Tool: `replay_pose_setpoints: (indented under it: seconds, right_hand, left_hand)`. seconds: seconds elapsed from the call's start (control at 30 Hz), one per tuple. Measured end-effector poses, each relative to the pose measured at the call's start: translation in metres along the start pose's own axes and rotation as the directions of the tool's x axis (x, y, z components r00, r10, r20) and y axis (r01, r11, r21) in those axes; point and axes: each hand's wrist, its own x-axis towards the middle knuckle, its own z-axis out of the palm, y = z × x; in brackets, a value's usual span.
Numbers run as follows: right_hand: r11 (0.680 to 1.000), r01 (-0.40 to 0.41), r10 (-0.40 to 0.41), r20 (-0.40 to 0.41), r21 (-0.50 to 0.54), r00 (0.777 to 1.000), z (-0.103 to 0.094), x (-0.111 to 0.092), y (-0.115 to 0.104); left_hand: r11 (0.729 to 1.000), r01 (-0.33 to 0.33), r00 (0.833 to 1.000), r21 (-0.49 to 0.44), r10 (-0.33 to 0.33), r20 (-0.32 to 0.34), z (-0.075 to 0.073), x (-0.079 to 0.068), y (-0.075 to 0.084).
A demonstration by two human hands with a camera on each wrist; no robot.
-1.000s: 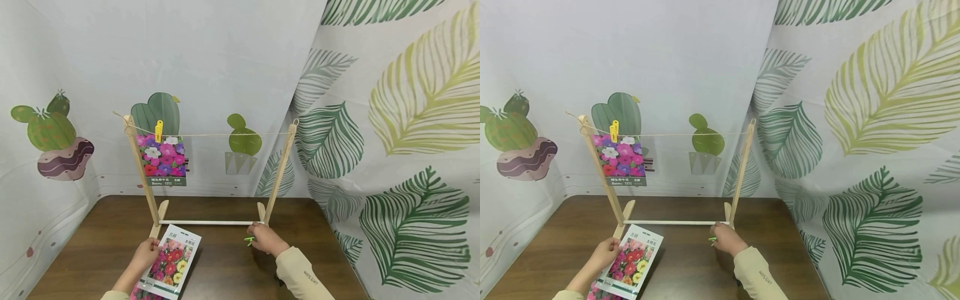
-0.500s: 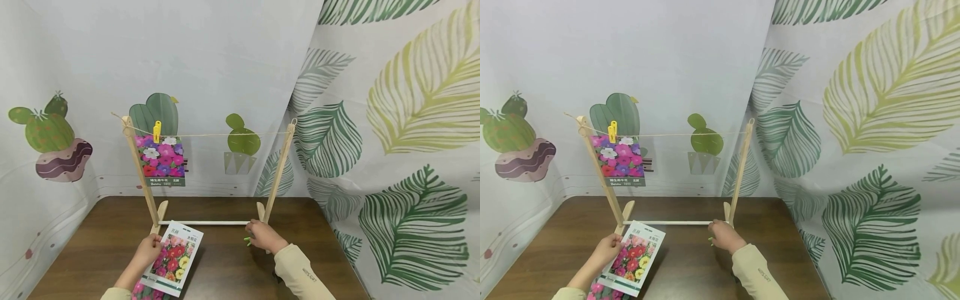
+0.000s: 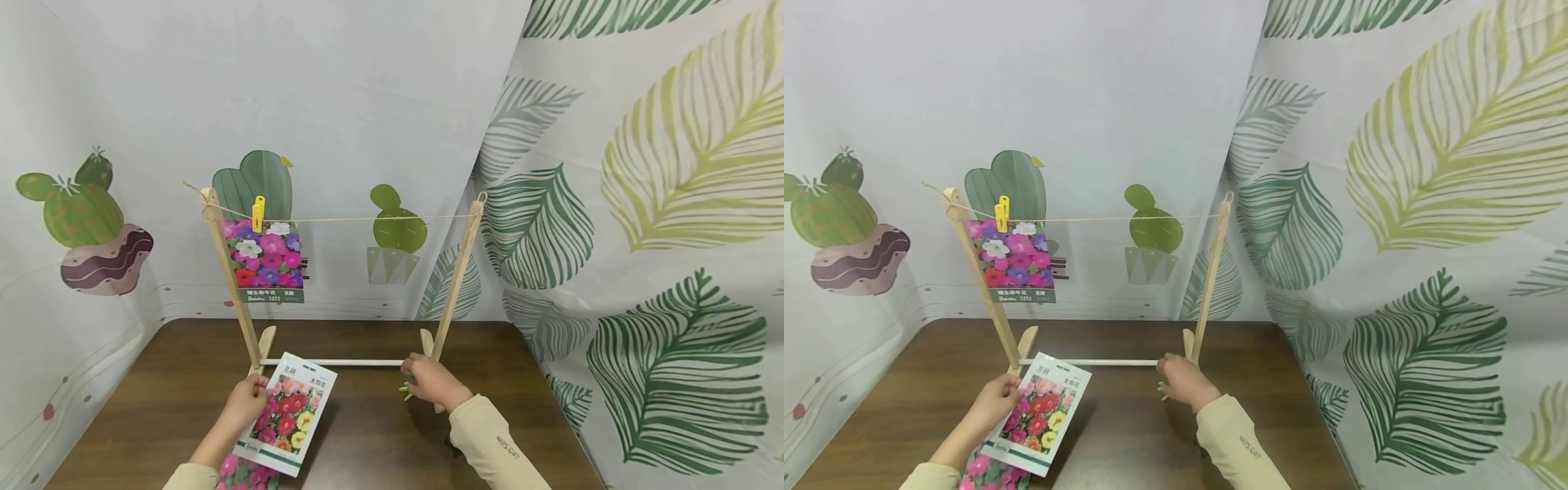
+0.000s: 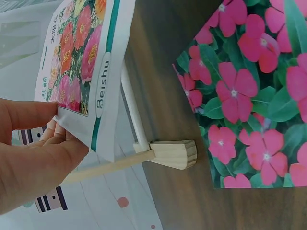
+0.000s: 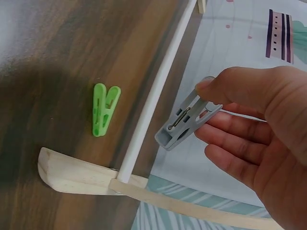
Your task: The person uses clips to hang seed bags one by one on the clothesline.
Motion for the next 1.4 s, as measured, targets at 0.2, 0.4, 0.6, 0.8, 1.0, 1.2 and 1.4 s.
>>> replay_pose_setpoints:
  seconds: [0.2, 0.4, 0.6, 0.8, 1.0, 1.2, 1.4]
  right_hand:
    - [1.0, -0.005, 0.005, -0.01, 0.006, 1.0, -0.003, 0.004, -0.002]
    - [1.0, 0.021, -0.021, -0.033, -0.008, 0.999, -0.005, 0.006, -0.003]
    - [0.999, 0.032, -0.032, -0.046, -0.008, 0.998, -0.015, 0.008, -0.008]
    - [0.999, 0.033, -0.034, -0.058, -0.014, 0.998, -0.021, 0.01, -0.01]
    - [0.999, 0.044, -0.045, -0.074, -0.017, 0.996, -0.024, 0.013, -0.01]
    - [0.999, 0.043, -0.043, -0.097, -0.005, 0.994, -0.033, 0.015, -0.013]
    - [0.999, 0.037, -0.036, -0.108, 0.002, 0.993, -0.039, 0.016, -0.014]
  left_hand:
    - [1.0, -0.015, 1.0, -0.002, 0.015, -0.012, 0.0, 0.0, 0.006]
    - [0.999, -0.038, 0.999, -0.016, 0.037, -0.012, 0.0, 0.001, 0.012]
    - [0.998, -0.051, 0.999, -0.024, 0.051, -0.014, 0.0, 0.003, 0.018]
    - [0.997, -0.061, 0.998, -0.049, 0.06, -0.012, -0.001, 0.004, 0.023]
    - [0.993, -0.111, 0.993, -0.047, 0.11, -0.034, -0.004, 0.005, 0.03]
    - [0.992, -0.111, 0.994, -0.056, 0.11, -0.027, -0.006, 0.006, 0.035]
    - [0.991, -0.115, 0.993, -0.069, 0.114, -0.027, -0.008, 0.007, 0.04]
